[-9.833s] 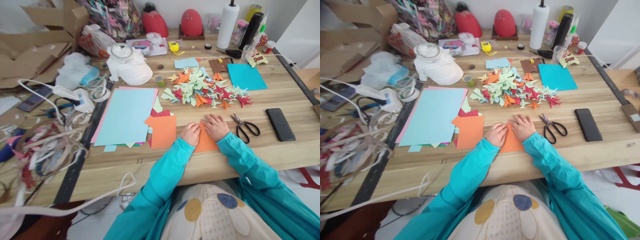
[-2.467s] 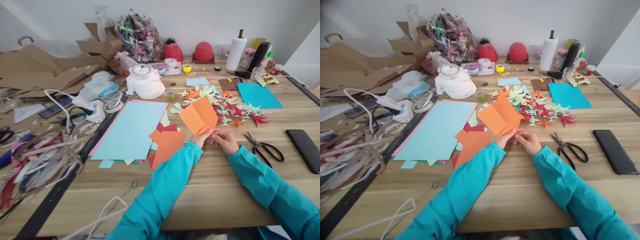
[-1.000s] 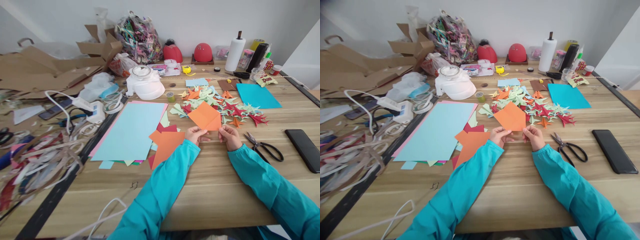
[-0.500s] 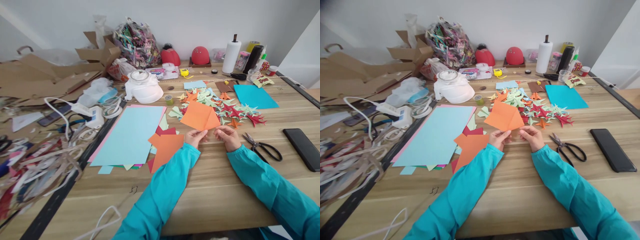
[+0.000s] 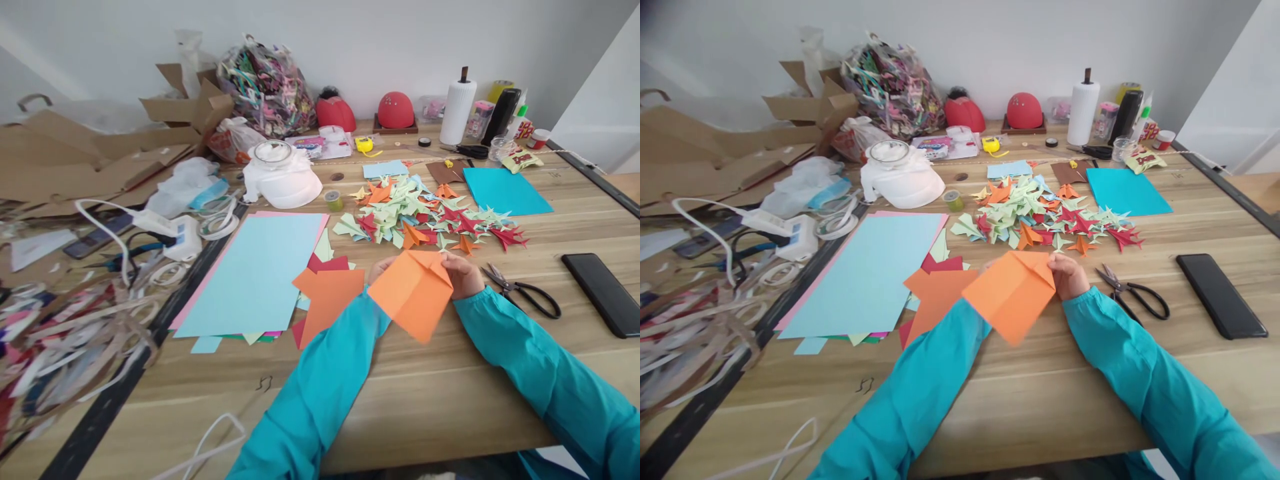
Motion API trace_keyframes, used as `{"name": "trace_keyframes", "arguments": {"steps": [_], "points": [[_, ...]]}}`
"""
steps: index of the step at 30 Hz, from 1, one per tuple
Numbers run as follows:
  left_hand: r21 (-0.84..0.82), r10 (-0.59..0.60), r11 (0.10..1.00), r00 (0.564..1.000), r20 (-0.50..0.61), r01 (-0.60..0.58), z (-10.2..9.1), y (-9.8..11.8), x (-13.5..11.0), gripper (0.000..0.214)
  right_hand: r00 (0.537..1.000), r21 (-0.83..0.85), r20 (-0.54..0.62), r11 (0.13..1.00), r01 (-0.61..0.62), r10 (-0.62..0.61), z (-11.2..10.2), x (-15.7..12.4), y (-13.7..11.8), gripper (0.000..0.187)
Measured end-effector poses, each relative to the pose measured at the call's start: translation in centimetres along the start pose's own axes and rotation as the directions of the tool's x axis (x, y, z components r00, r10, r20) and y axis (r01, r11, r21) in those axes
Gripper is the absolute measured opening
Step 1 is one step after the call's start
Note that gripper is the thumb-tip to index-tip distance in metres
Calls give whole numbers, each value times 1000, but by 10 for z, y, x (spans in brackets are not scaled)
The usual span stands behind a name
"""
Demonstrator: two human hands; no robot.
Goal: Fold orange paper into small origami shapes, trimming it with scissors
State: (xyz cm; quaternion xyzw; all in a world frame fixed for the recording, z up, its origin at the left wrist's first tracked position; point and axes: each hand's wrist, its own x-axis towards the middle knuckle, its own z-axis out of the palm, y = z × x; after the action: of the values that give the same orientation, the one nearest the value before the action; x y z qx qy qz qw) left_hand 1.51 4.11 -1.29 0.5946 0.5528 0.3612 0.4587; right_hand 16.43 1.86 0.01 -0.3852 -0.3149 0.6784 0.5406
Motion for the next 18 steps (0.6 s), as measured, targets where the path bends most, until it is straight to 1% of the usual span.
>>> {"name": "trace_keyframes", "arguments": {"steps": [1,2,3,4,5,7,9,14,16,18], "points": [[-74,6,997,1000,15,-5,-3,-1,0,36,998,-30,43,999,-39,40,0,-2,1,15],[-232,-4,973,998,60,18,-6,-1,-2,32,993,-76,84,994,-75,81,0,-3,2,14],[-395,-14,916,992,128,64,-9,-2,-3,29,985,-135,122,985,-107,123,0,-4,4,13],[-501,-14,858,980,199,114,-11,-3,-5,29,976,-196,154,973,-123,155,-1,-5,5,13],[-555,-8,817,964,265,160,-13,-3,-6,31,968,-255,183,959,-124,173,-2,-6,7,13],[-543,4,816,936,352,200,-15,-3,-9,34,956,-349,231,933,-90,179,-4,-7,8,13],[-502,31,845,919,394,187,-15,-1,-10,34,949,-416,262,908,-54,176,-4,-8,7,14],[-391,127,919,899,419,53,-13,3,-12,30,937,-539,281,842,-24,207,-1,-9,1,16],[-386,145,922,895,423,33,-13,3,-12,29,942,-544,270,839,-22,200,1,-9,1,18],[-402,144,915,901,409,37,-12,1,-12,31,954,-541,249,841,-7,168,2,-9,2,19]]}}
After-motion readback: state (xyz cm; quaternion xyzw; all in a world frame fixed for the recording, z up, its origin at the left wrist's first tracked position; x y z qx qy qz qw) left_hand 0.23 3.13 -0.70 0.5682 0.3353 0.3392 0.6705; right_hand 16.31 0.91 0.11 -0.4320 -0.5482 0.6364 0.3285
